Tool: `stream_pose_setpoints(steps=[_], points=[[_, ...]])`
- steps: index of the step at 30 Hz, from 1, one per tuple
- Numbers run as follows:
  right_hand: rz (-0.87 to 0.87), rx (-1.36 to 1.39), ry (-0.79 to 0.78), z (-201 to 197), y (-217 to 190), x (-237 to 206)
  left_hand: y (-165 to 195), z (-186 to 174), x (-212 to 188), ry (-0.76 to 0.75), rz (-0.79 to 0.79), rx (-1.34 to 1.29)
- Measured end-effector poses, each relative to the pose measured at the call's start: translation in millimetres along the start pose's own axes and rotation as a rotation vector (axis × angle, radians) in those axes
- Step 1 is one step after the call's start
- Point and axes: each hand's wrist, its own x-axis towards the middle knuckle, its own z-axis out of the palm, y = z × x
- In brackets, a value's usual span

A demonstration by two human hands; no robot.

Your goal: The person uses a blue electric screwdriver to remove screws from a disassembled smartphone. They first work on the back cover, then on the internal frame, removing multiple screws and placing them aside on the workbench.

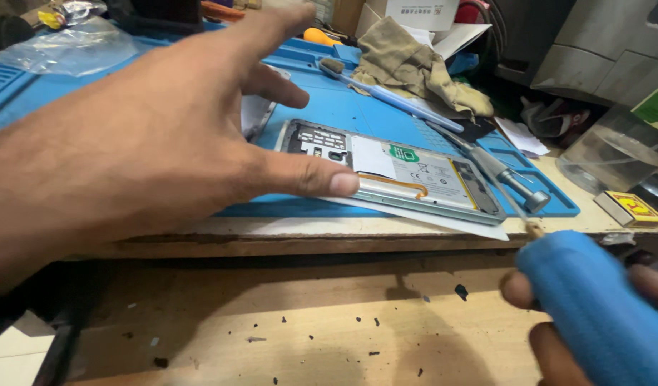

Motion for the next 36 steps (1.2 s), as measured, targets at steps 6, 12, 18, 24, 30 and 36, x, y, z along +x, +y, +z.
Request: stream_pose_setpoints(steps=[6, 12, 18, 24, 30, 36], points=[[0.125, 0.075, -0.071, 23, -1, 10, 0, 1, 1, -0.034, -0.047, 0.009], [0.322, 0.12, -0.161, 63, -15, 30, -3, 3, 2, -0.028, -0.043, -0.047], [0.443, 0.083, -0.228, 120, -14, 56, -13, 2, 2, 0.011, 0.037, -0.039], [0.181, -0.141, -0.182, 167, 4, 63, -18, 1, 4, 0.032, 0.089, -0.042], [0.206, -0.146, -0.178, 176, 3, 69, -19, 0, 4, 0.009, 0.043, -0.067], [0.206, -0.155, -0.161, 168, 5, 65, -20, -2, 3, 0.021, 0.065, -0.1]])
